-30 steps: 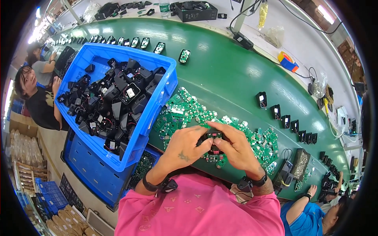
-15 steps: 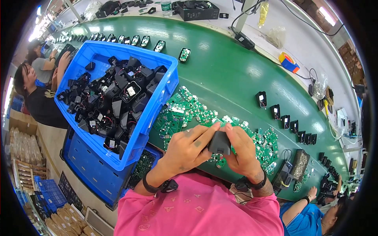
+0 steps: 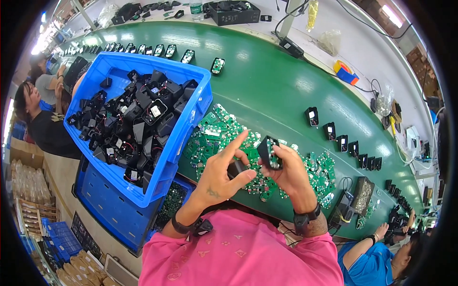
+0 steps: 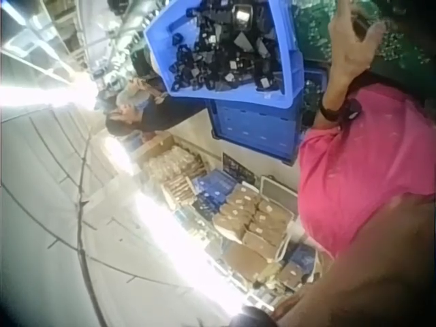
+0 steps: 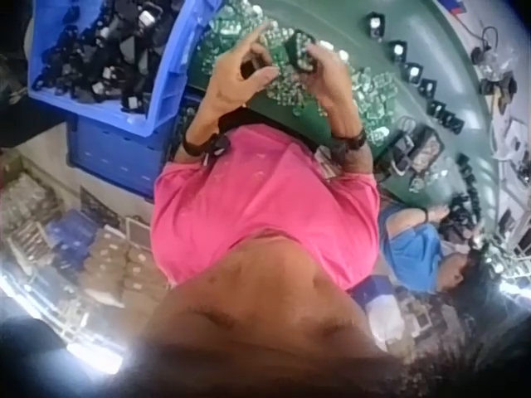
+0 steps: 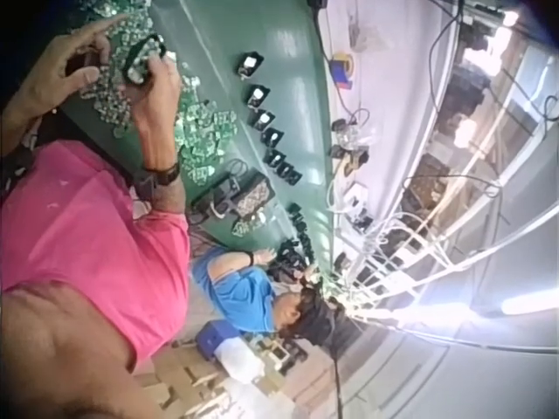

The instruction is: The person picks up a circuit board and a black plastic housing, fits the board into the housing by hand, and places the assembled unit onto the green conveyor belt. This process is repeated multiple times throughout the video.

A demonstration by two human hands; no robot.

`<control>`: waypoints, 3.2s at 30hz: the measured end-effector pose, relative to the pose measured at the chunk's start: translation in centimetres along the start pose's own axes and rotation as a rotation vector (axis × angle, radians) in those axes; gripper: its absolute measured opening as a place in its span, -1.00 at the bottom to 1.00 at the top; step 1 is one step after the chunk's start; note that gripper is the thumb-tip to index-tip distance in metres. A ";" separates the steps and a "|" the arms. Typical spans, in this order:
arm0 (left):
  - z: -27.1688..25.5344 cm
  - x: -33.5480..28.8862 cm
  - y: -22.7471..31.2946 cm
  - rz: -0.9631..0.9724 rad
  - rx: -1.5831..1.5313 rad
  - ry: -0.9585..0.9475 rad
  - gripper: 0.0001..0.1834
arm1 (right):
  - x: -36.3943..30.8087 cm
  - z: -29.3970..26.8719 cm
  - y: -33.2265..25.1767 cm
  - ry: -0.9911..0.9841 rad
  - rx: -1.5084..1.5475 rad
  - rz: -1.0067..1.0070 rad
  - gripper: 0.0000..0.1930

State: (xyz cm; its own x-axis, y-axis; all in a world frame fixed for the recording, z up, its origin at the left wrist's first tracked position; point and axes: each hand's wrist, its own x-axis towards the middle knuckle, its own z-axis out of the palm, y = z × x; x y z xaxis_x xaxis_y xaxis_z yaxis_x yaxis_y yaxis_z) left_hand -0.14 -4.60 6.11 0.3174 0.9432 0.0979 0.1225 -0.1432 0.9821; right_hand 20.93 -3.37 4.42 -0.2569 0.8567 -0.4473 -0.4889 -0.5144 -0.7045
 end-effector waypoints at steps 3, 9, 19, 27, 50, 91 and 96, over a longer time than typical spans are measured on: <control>0.1 0.0 -0.9 0.004 0.017 -0.011 -0.19 | 0.9 -0.9 1.2 -0.003 0.271 0.104 -0.71; 0.5 0.2 -0.9 -0.024 0.044 0.022 -0.35 | 1.4 -1.6 2.1 -0.057 0.309 0.114 -0.62; 0.4 0.1 -1.6 -0.029 0.118 -0.029 -0.41 | 1.2 -0.7 2.2 -0.003 0.152 0.019 -0.67; 0.9 0.0 -2.5 -0.042 0.133 -0.111 -0.34 | -0.1 0.5 3.3 -0.006 -0.559 -0.424 -0.51; 0.8 0.1 -2.2 0.356 0.251 0.040 -0.32 | -1.0 0.9 0.3 -0.219 -1.344 -1.373 -0.33; -5.0 -10.2 -3.0 -0.185 -0.048 0.143 -0.66 | 0.8 10.0 4.4 -0.455 -1.192 -0.368 -0.54; -5.3 -11.0 -1.6 -0.252 -0.038 0.133 -0.66 | 0.5 10.7 4.5 -0.488 -1.224 -0.386 -0.52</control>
State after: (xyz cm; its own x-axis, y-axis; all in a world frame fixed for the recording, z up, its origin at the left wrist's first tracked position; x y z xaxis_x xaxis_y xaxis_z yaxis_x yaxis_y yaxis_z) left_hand -8.86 -13.15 4.30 0.1546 0.9790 -0.1327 0.1458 0.1102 0.9832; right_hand 9.70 -4.85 6.97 -0.6626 0.7469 -0.0556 0.3799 0.2712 -0.8844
